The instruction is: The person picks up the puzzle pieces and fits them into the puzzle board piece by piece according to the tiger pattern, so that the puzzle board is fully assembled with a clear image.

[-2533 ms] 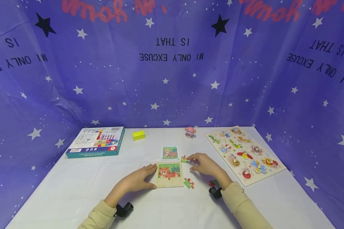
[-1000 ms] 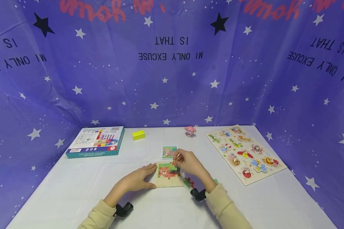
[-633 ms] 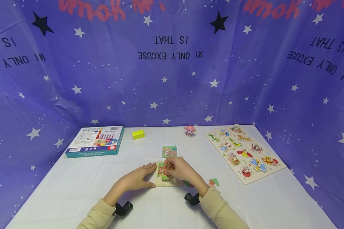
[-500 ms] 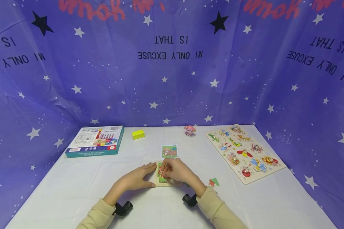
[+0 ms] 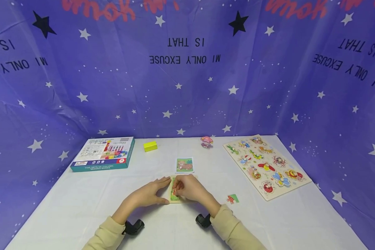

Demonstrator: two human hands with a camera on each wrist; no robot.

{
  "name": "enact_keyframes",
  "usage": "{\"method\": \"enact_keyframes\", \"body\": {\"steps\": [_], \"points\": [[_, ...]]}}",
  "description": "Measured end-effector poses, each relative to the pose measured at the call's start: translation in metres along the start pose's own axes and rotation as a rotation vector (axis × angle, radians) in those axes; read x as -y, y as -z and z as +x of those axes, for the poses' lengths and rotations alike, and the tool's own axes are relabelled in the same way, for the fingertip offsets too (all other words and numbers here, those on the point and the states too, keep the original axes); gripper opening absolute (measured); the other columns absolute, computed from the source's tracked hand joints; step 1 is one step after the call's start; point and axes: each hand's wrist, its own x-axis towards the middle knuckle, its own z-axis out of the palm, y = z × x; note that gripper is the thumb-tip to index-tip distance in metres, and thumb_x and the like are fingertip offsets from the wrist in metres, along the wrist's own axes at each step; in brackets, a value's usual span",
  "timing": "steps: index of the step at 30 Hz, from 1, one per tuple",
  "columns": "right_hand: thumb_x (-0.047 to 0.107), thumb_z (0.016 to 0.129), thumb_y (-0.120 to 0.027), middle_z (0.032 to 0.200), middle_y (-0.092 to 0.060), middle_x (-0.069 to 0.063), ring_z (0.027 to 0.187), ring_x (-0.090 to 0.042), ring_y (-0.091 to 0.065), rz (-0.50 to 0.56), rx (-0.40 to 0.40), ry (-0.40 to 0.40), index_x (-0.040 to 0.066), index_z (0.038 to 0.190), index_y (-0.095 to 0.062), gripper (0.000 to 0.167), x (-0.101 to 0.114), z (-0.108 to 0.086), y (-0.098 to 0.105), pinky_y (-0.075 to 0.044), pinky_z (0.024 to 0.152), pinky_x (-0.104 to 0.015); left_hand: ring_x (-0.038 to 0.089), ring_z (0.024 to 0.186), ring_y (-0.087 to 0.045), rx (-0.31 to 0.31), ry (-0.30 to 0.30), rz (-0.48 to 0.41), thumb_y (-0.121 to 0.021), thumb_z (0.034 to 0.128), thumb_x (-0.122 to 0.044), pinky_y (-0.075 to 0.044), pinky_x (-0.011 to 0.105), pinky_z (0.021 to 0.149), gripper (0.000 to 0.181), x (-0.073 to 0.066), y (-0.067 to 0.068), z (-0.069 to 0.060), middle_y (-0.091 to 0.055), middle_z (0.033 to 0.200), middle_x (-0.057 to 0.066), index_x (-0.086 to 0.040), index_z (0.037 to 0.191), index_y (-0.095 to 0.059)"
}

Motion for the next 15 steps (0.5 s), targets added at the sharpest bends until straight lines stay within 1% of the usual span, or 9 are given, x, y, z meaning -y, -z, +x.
{"method": "enact_keyframes", "body": {"steps": [4, 6, 15], "points": [[0.002, 0.078, -0.078, 0.074, -0.062, 0.009, 0.063, -0.002, -0.054, -0.05, -0.003, 0.001, 0.009, 0.086, -0.069, 0.014, -0.0003, -0.0002, -0.0008, -0.049, 0.058, -0.02, 0.036, 0.139, -0.03, 0.003, 0.002, 0.002, -0.077, 0.0817, -0.033, -0.026, 0.049, 0.114, 0.079, -0.0003, 0.0005, -0.0005, -0.037, 0.151, 0.015, 0.002, 0.143, -0.042], [0.0, 0.078, -0.077, 0.074, -0.063, 0.007, 0.062, -0.002, -0.053, -0.064, 0.003, 0.0, 0.007, 0.087, -0.071, 0.013, -0.0004, -0.0005, -0.0007, -0.049, 0.057, -0.019, 0.036, 0.139, -0.03, 0.004, 0.003, 0.005, -0.077, 0.0818, -0.033, -0.026, 0.049, 0.113, 0.079, -0.0004, 0.0006, -0.0008, -0.037, 0.151, 0.015, 0.002, 0.143, -0.042], [0.003, 0.078, -0.078, 0.085, -0.071, 0.002, 0.065, 0.0, -0.052, -0.111, -0.008, -0.01, 0.006, 0.091, -0.078, 0.013, 0.001, -0.0022, 0.0013, -0.046, 0.057, -0.019, 0.037, 0.139, -0.031, 0.004, 0.004, 0.008, -0.076, 0.0823, -0.034, -0.027, 0.05, 0.113, 0.079, -0.0002, -0.0001, -0.0015, -0.037, 0.151, 0.014, 0.002, 0.143, -0.042]]}}
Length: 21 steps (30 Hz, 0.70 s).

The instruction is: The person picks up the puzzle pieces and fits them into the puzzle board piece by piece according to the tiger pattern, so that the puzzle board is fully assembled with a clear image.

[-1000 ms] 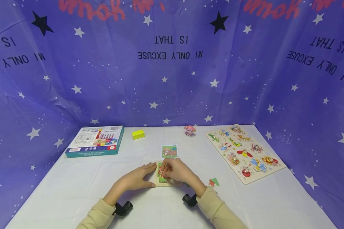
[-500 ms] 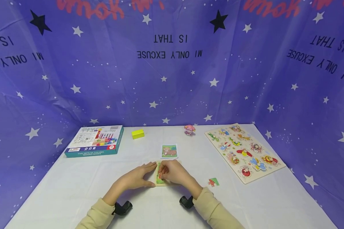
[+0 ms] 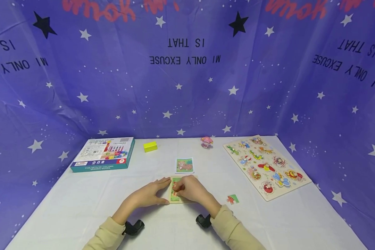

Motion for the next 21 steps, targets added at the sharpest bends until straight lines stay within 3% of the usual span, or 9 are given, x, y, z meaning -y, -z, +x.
{"method": "enact_keyframes", "body": {"steps": [10, 21], "points": [[0.007, 0.078, -0.08, 0.077, -0.068, 0.005, 0.062, -0.001, -0.055, 0.022, 0.01, 0.018, 0.005, 0.092, -0.075, 0.015, 0.0024, 0.0003, 0.0015, -0.049, 0.058, -0.018, 0.038, 0.139, -0.031, -0.002, 0.001, 0.003, -0.076, 0.0826, -0.034, -0.027, 0.05, 0.113, 0.078, 0.0, -0.0003, -0.0001, -0.037, 0.151, 0.014, 0.002, 0.144, -0.042], [0.005, 0.075, -0.082, 0.071, -0.064, 0.009, 0.062, -0.002, -0.055, 0.065, 0.034, 0.002, 0.01, 0.081, -0.073, 0.012, 0.0027, 0.0009, -0.0006, -0.05, 0.058, -0.019, 0.039, 0.138, -0.031, -0.004, -0.005, -0.002, -0.076, 0.0827, -0.033, -0.028, 0.051, 0.112, 0.078, -0.0018, 0.0007, -0.0011, -0.037, 0.151, 0.016, 0.002, 0.143, -0.042]]}}
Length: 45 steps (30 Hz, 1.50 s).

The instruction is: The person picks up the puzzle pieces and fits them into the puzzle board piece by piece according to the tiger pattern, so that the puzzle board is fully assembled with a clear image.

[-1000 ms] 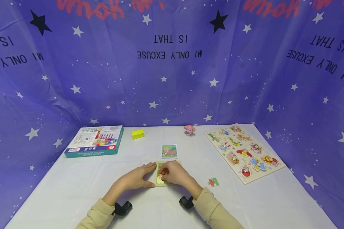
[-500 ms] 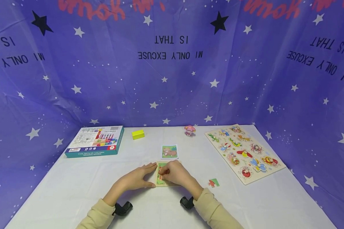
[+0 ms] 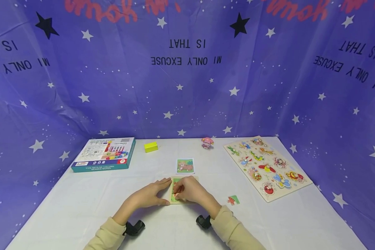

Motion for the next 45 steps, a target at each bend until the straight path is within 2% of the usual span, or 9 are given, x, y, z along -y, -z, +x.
{"method": "enact_keyframes", "body": {"steps": [8, 15, 23, 32, 39, 45], "points": [[0.009, 0.072, -0.084, 0.07, -0.062, 0.01, 0.062, -0.002, -0.054, -0.025, -0.01, -0.023, 0.011, 0.077, -0.07, 0.015, 0.0, 0.001, -0.001, -0.049, 0.057, -0.018, 0.038, 0.138, -0.031, 0.006, 0.002, 0.007, -0.076, 0.0829, -0.034, -0.027, 0.05, 0.113, 0.078, 0.0, -0.001, 0.0, -0.037, 0.15, 0.016, 0.003, 0.143, -0.042], [0.004, 0.077, -0.08, 0.073, -0.065, 0.01, 0.063, 0.0, -0.055, -0.065, 0.026, 0.046, 0.011, 0.079, -0.073, 0.01, -0.002, 0.003, 0.004, -0.05, 0.059, -0.017, 0.036, 0.139, -0.03, 0.007, 0.003, 0.008, -0.076, 0.0829, -0.035, -0.026, 0.049, 0.113, 0.079, 0.0, -0.001, 0.001, -0.037, 0.151, 0.015, 0.003, 0.143, -0.042], [0.0, 0.08, -0.076, 0.081, -0.065, 0.003, 0.069, -0.002, -0.055, -0.133, 0.067, 0.11, 0.009, 0.089, -0.072, 0.013, -0.007, 0.003, 0.013, -0.05, 0.063, -0.017, 0.036, 0.139, -0.03, 0.011, 0.01, 0.008, -0.075, 0.0825, -0.037, -0.026, 0.049, 0.114, 0.08, 0.002, -0.002, 0.001, -0.036, 0.151, 0.015, 0.002, 0.144, -0.041], [-0.003, 0.081, -0.074, 0.083, -0.066, -0.001, 0.07, -0.003, -0.055, -0.124, 0.088, 0.13, 0.006, 0.092, -0.071, 0.014, -0.006, 0.003, 0.016, -0.05, 0.063, -0.018, 0.036, 0.139, -0.03, 0.009, 0.011, 0.01, -0.075, 0.083, -0.036, -0.026, 0.049, 0.113, 0.079, 0.002, -0.002, 0.001, -0.036, 0.152, 0.014, 0.001, 0.144, -0.041], [0.002, 0.08, -0.076, 0.081, -0.063, 0.001, 0.069, -0.002, -0.053, -0.132, 0.094, 0.133, 0.008, 0.09, -0.071, 0.013, -0.007, 0.004, 0.015, -0.049, 0.062, -0.017, 0.035, 0.14, -0.03, 0.008, 0.015, 0.002, -0.075, 0.0831, -0.036, -0.027, 0.049, 0.113, 0.079, 0.003, -0.002, 0.001, -0.036, 0.152, 0.013, 0.0, 0.145, -0.041], [0.003, 0.079, -0.079, 0.082, -0.064, 0.001, 0.07, -0.003, -0.055, -0.093, 0.098, 0.135, 0.007, 0.09, -0.071, 0.014, -0.007, 0.004, 0.013, -0.05, 0.063, -0.017, 0.035, 0.14, -0.03, 0.006, 0.011, 0.006, -0.075, 0.083, -0.037, -0.026, 0.049, 0.114, 0.08, 0.003, -0.002, 0.001, -0.036, 0.152, 0.014, 0.001, 0.144, -0.041]]}}
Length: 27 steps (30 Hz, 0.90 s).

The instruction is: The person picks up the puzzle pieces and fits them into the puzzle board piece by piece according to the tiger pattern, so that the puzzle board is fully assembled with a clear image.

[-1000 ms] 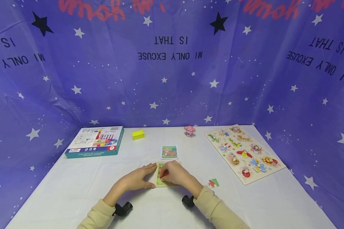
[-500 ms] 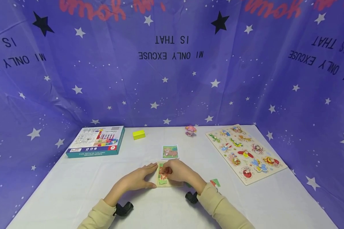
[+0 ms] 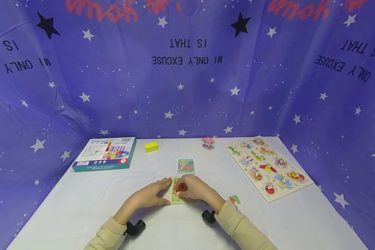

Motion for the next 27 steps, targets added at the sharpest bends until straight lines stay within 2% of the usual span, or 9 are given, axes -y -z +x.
{"method": "enact_keyframes", "body": {"steps": [5, 14, 23, 27], "points": [[0.002, 0.077, -0.08, 0.08, -0.064, 0.003, 0.068, -0.003, -0.055, 0.022, -0.019, -0.016, 0.008, 0.085, -0.072, 0.013, -0.0007, 0.0014, -0.0033, -0.05, 0.062, -0.018, 0.036, 0.14, -0.029, 0.002, -0.001, 0.004, -0.075, 0.0831, -0.037, -0.025, 0.049, 0.114, 0.08, -0.0001, 0.0, 0.0013, -0.036, 0.151, 0.015, 0.002, 0.144, -0.041], [0.005, 0.079, -0.078, 0.085, -0.067, 0.0, 0.071, -0.003, -0.057, 0.092, 0.026, -0.018, 0.006, 0.087, -0.074, 0.009, -0.0014, 0.0008, 0.0021, -0.051, 0.065, -0.018, 0.036, 0.139, -0.03, -0.002, -0.008, 0.01, -0.075, 0.0833, -0.036, -0.026, 0.049, 0.114, 0.079, -0.0011, 0.0, 0.0006, -0.037, 0.151, 0.016, 0.003, 0.143, -0.042], [0.009, 0.077, -0.082, 0.079, -0.06, 0.004, 0.066, -0.002, -0.051, 0.041, -0.002, -0.075, 0.009, 0.083, -0.072, 0.011, 0.0014, 0.0031, -0.0033, -0.048, 0.06, -0.017, 0.037, 0.139, -0.03, 0.003, -0.003, 0.006, -0.075, 0.0836, -0.036, -0.025, 0.049, 0.114, 0.079, -0.0019, 0.0008, 0.0007, -0.036, 0.151, 0.015, 0.002, 0.144, -0.041], [0.008, 0.078, -0.08, 0.082, -0.062, 0.004, 0.07, -0.003, -0.054, 0.033, 0.002, -0.058, 0.009, 0.085, -0.073, 0.01, 0.0, 0.0003, -0.0035, -0.05, 0.062, -0.017, 0.038, 0.139, -0.029, 0.002, -0.001, 0.003, -0.075, 0.0835, -0.036, -0.026, 0.05, 0.114, 0.079, -0.0023, 0.0008, 0.0003, -0.036, 0.151, 0.015, 0.002, 0.144, -0.041]]}}
